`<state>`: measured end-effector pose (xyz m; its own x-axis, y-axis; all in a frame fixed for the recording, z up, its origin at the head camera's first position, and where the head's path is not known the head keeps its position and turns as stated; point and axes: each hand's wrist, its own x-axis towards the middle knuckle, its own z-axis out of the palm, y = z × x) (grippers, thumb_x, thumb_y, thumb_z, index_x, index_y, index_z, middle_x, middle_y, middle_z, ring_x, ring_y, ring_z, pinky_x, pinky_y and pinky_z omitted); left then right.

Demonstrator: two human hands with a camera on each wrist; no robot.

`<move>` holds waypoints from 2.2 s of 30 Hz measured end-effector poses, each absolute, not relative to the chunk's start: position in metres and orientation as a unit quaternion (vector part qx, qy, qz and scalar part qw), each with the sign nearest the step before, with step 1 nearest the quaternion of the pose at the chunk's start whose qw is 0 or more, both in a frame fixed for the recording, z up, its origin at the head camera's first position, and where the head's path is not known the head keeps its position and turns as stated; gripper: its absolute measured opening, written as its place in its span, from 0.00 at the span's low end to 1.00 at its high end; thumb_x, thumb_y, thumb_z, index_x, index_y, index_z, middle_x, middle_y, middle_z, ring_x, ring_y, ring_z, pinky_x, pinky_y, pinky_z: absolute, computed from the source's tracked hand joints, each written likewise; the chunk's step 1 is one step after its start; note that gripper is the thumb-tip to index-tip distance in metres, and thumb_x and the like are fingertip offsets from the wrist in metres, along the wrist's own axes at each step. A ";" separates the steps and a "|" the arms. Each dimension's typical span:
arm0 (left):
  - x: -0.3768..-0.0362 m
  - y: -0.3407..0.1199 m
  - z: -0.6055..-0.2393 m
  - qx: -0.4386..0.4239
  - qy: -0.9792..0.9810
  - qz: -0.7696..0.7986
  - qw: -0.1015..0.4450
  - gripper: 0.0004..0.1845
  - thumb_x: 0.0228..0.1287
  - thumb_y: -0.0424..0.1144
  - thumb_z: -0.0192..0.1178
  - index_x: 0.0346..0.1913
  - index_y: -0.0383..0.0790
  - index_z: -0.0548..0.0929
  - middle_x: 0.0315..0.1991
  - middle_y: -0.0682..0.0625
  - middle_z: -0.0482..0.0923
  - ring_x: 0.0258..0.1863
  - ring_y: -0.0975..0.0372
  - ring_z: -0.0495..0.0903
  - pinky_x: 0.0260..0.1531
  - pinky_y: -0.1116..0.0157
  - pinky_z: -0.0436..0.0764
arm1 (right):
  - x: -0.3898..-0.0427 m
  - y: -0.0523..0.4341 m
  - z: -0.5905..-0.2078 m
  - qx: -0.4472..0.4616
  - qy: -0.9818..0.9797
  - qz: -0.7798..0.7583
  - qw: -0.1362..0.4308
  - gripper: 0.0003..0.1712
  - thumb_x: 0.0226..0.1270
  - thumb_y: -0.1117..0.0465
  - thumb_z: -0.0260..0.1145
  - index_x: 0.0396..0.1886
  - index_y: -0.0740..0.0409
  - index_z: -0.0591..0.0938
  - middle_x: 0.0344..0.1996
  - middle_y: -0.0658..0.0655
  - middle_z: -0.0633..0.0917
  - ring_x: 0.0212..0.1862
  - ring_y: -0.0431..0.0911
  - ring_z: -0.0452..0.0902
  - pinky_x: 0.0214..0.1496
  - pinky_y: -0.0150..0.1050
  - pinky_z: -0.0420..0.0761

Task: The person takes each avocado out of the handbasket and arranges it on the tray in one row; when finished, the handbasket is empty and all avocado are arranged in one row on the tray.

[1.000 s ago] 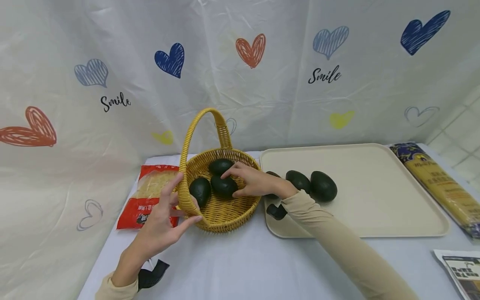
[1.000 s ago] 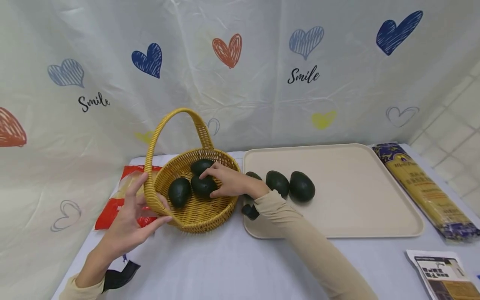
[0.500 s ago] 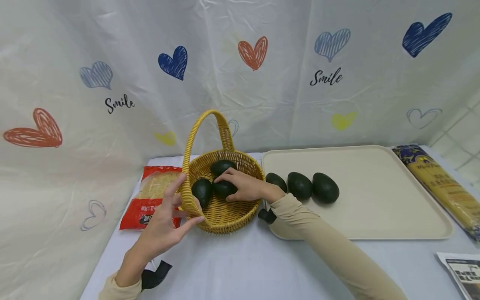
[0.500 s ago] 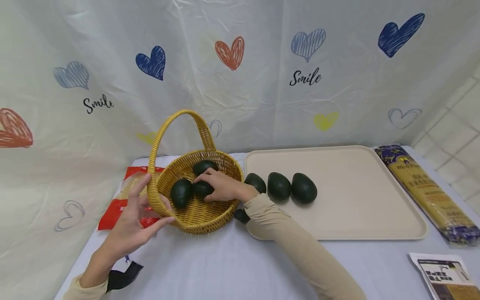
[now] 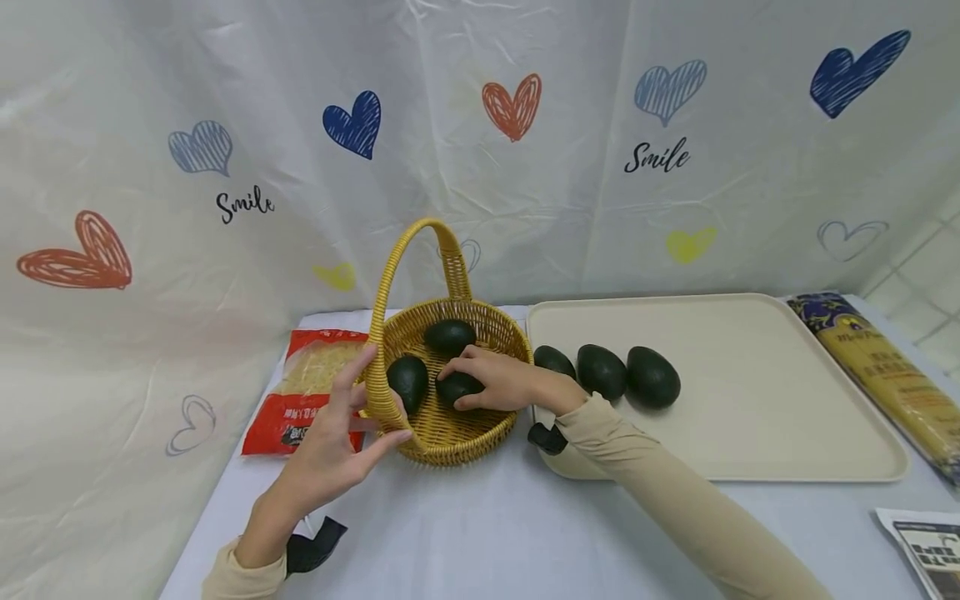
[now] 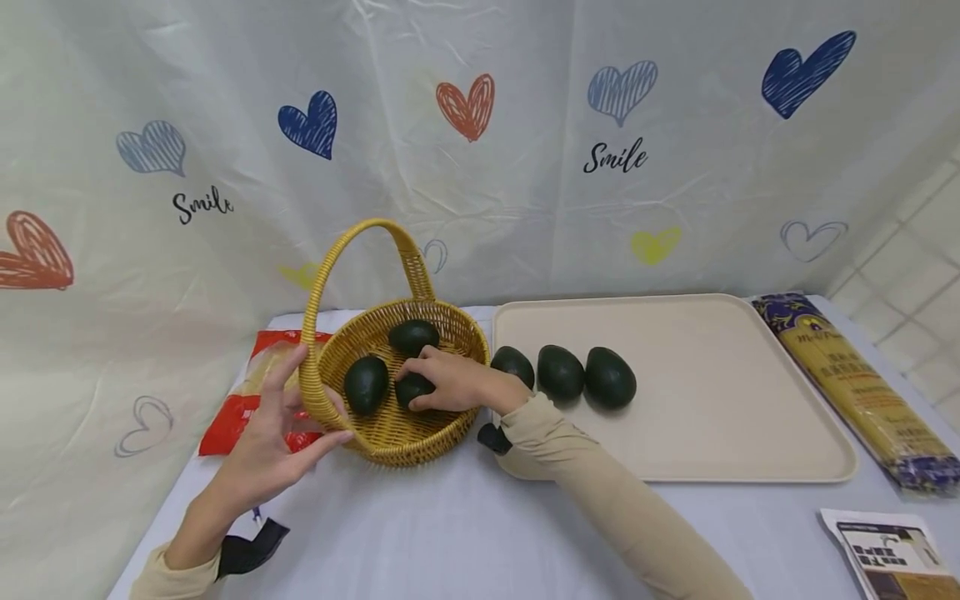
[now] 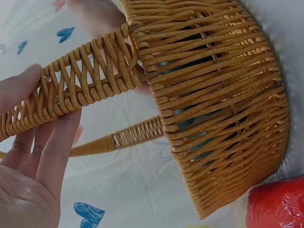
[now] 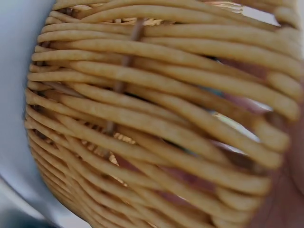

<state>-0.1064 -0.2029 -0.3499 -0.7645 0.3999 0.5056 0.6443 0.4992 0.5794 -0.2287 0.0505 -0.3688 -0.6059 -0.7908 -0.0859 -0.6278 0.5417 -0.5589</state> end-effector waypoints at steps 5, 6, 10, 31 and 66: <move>-0.107 -0.202 -0.349 -0.306 -0.853 -0.394 0.156 0.64 0.46 0.20 0.79 0.83 0.39 0.49 0.42 0.48 0.83 0.41 0.59 0.87 0.40 0.66 0.89 | -0.226 0.054 -0.364 -0.415 0.863 -0.236 0.167 0.29 0.70 0.57 0.75 0.68 0.54 0.79 0.58 0.58 0.77 0.61 0.50 0.76 0.66 0.46 0.78; -0.107 -0.202 -0.349 -0.306 -0.853 -0.394 0.155 0.64 0.46 0.19 0.79 0.82 0.39 0.49 0.42 0.48 0.83 0.41 0.59 0.87 0.40 0.66 0.89 | -0.225 0.054 -0.363 -0.413 0.863 -0.237 0.169 0.29 0.69 0.58 0.76 0.68 0.54 0.79 0.58 0.58 0.76 0.61 0.50 0.76 0.66 0.46 0.78; -0.107 -0.203 -0.349 -0.304 -0.854 -0.392 0.156 0.64 0.46 0.19 0.79 0.82 0.36 0.49 0.41 0.49 0.83 0.40 0.59 0.87 0.40 0.66 0.89 | -0.223 0.052 -0.361 -0.410 0.862 -0.246 0.169 0.29 0.68 0.58 0.77 0.66 0.56 0.80 0.61 0.58 0.75 0.62 0.51 0.76 0.67 0.47 0.78; -0.107 -0.202 -0.348 -0.307 -0.855 -0.388 0.158 0.65 0.46 0.19 0.79 0.82 0.39 0.48 0.40 0.50 0.83 0.39 0.61 0.87 0.39 0.66 0.89 | -0.221 0.043 -0.361 -0.407 0.873 -0.206 0.173 0.37 0.62 0.61 0.80 0.70 0.51 0.77 0.58 0.58 0.78 0.58 0.53 0.78 0.64 0.49 0.80; -0.106 -0.200 -0.350 -0.319 -0.844 -0.401 0.158 0.65 0.46 0.18 0.78 0.83 0.40 0.48 0.40 0.53 0.83 0.39 0.62 0.86 0.39 0.63 0.90 | -0.181 0.191 -0.326 -0.336 0.851 -0.403 -0.019 0.39 0.55 0.67 0.81 0.68 0.49 0.80 0.60 0.55 0.78 0.54 0.48 0.75 0.44 0.44 0.87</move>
<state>-0.1055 -0.2004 -0.3500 -0.7473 0.4115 0.5218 0.6644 0.4750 0.5770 -0.1812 0.1909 -0.3256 -0.7731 -0.5570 0.3035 -0.5877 0.4489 -0.6731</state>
